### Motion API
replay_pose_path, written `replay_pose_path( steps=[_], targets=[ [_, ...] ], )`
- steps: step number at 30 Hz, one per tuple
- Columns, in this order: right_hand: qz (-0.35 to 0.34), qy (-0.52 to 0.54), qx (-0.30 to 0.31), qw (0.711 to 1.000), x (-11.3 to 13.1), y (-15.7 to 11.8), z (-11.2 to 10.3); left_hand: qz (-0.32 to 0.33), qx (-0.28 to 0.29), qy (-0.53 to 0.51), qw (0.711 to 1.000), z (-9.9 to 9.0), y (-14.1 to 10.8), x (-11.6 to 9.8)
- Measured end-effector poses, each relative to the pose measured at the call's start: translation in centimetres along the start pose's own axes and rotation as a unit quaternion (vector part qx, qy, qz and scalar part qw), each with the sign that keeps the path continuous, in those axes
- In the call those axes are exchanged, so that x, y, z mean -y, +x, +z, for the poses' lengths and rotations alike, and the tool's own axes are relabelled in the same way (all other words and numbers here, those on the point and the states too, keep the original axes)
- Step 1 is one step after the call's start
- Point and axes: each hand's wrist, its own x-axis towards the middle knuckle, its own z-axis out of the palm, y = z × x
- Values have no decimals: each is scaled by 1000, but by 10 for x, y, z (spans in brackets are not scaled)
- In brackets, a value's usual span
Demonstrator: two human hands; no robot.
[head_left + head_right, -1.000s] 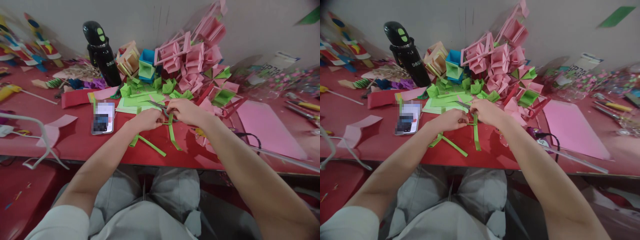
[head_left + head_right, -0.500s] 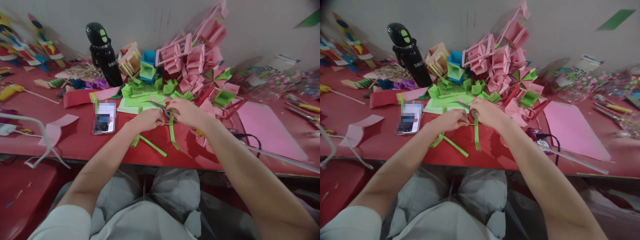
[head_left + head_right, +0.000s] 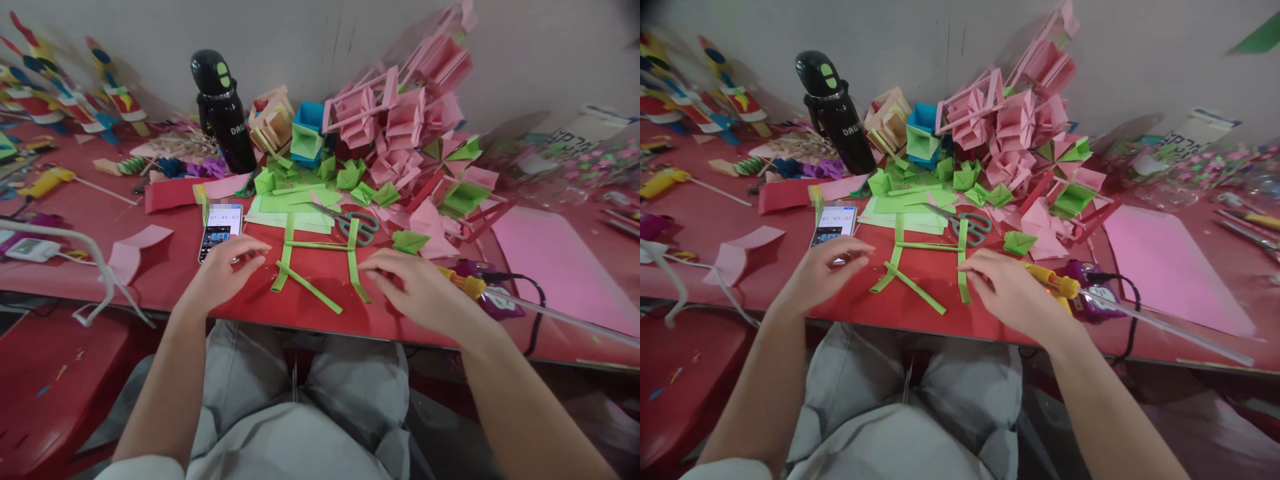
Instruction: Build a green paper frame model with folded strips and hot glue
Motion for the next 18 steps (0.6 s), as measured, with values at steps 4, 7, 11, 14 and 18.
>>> replay_pose_path(
  steps=[4,7,11,14,18],
  targets=[
    [-10,3,80,997,22,23,17,-33,3,4,999,12,-17,2],
    [8,-68,145,987,44,50,28,-32,-17,-17,999,23,-24,2],
    [8,-162,218,962,63,74,40,-24,-46,-27,998,30,-30,5],
    [21,-192,238,952,67,82,42,-36,-51,-36,997,28,-31,7],
    [38,-114,229,966,61,87,35,-79,-46,-89,992,23,-26,9]
  ],
)
